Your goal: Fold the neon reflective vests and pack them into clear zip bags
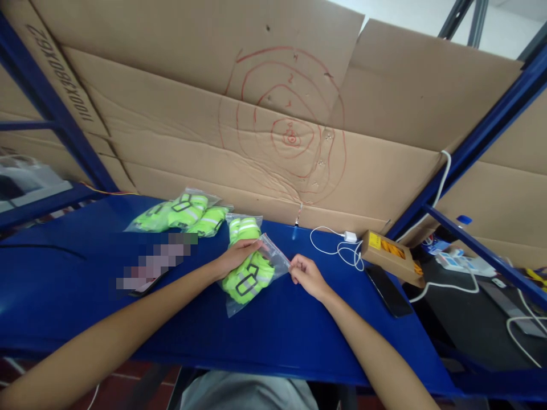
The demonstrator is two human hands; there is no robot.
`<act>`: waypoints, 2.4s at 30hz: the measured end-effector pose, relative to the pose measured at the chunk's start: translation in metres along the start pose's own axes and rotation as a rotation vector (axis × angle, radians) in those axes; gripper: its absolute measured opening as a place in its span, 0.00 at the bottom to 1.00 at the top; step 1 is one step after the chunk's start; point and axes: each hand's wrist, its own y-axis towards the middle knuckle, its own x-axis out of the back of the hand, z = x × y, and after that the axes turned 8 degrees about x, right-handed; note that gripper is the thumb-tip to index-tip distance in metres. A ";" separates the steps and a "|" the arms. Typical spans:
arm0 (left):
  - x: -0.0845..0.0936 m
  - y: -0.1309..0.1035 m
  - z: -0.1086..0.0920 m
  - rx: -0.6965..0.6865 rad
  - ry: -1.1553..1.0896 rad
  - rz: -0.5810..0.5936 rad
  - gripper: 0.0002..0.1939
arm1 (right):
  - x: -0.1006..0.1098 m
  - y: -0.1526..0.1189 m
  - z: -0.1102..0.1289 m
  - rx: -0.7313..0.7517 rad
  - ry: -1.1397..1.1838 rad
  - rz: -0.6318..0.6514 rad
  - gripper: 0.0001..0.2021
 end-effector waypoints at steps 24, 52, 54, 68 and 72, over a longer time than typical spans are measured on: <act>-0.008 -0.008 -0.008 -0.120 0.103 0.063 0.30 | 0.000 0.003 -0.007 -0.006 0.031 0.054 0.04; -0.017 -0.017 -0.007 -0.230 0.242 0.167 0.23 | -0.005 -0.008 -0.010 0.179 -0.222 0.099 0.04; -0.017 -0.016 -0.007 -0.240 0.237 0.184 0.22 | -0.006 -0.009 -0.010 0.185 -0.228 0.097 0.05; -0.028 -0.026 -0.004 -0.320 0.362 0.068 0.19 | -0.011 -0.011 0.000 0.241 -0.325 0.068 0.14; -0.029 -0.027 -0.003 -0.334 0.412 0.105 0.16 | -0.014 -0.013 0.003 0.267 -0.371 0.057 0.15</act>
